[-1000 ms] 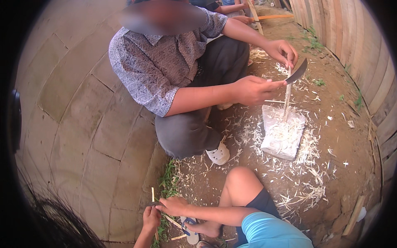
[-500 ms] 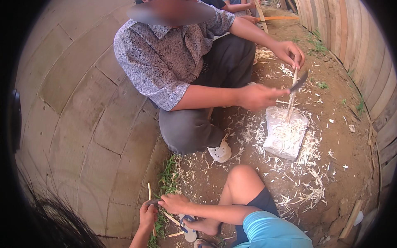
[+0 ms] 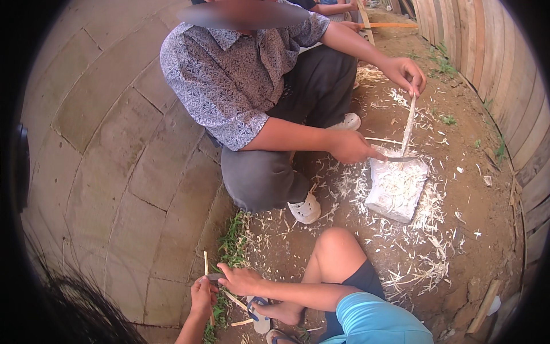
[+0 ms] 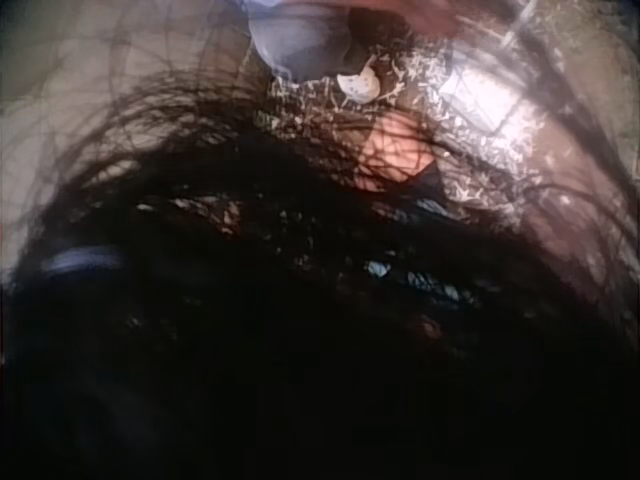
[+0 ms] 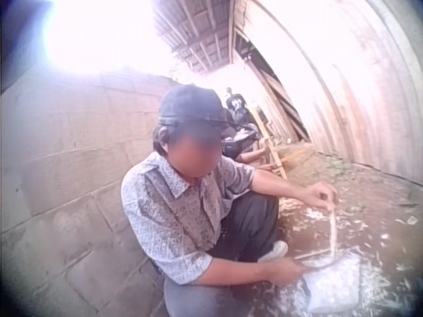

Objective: The person sits on the ground and uses a small knife to shave thin strips from a piece of wood held between their feet. Another person is visible in the background performing a similar task. The camera wearer repeatedly shaves the wood, creating a pile of wood shavings.

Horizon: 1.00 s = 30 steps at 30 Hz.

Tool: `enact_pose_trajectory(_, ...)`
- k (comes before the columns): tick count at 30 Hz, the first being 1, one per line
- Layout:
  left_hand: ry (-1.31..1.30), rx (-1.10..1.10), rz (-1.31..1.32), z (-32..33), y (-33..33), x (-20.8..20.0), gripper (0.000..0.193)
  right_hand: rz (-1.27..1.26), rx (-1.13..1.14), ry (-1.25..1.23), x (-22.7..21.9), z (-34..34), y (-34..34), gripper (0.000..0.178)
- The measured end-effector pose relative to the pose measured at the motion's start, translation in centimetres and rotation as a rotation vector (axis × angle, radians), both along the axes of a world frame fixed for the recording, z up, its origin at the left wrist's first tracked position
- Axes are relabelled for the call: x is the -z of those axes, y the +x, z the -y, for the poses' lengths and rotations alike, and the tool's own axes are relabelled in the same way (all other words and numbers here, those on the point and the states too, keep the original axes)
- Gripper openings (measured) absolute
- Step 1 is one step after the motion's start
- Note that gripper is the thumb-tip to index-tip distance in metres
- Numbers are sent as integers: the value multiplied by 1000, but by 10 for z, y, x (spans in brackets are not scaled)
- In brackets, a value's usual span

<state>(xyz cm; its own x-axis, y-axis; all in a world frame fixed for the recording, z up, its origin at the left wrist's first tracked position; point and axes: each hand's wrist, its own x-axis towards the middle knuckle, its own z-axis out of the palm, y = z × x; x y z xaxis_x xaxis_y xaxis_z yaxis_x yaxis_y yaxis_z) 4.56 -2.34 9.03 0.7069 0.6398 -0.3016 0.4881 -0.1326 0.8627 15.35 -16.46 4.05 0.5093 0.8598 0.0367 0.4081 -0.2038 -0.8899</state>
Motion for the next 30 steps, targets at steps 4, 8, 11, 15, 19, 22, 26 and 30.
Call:
enact_pose_trajectory(4, -19, -36, 86, 1, 6, -4, 31, 88, 38, 98, 20, -4, 0, 58)
enact_pose_trajectory(8, 32, -144, 168, -5, 0, -13, 31, 60, -67, 6, 5, 2, -1, 59)
enact_pose_trajectory(11, 55, -100, 147, 0, 4, -22, 30, 83, 38, 201, 26, -14, -3, 58)
enact_pose_trajectory(15, 152, -57, 138, -11, -2, -8, 29, 197, 21, 168, 4, -3, 1, 58)
enact_pose_trajectory(19, 153, -45, 154, 0, 2, -16, 34, 153, 136, 361, 7, -8, -3, 54)
enact_pose_trajectory(22, 161, -51, 166, -2, -4, -16, 32, 134, 94, 331, 1, -14, -9, 50)
enact_pose_trajectory(26, 107, -67, 136, -6, -1, -10, 28, 239, 76, 316, 17, -18, -5, 50)
enact_pose_trajectory(30, -19, -162, 100, -9, 1, -14, 22, 199, 21, 149, 9, -15, 2, 46)
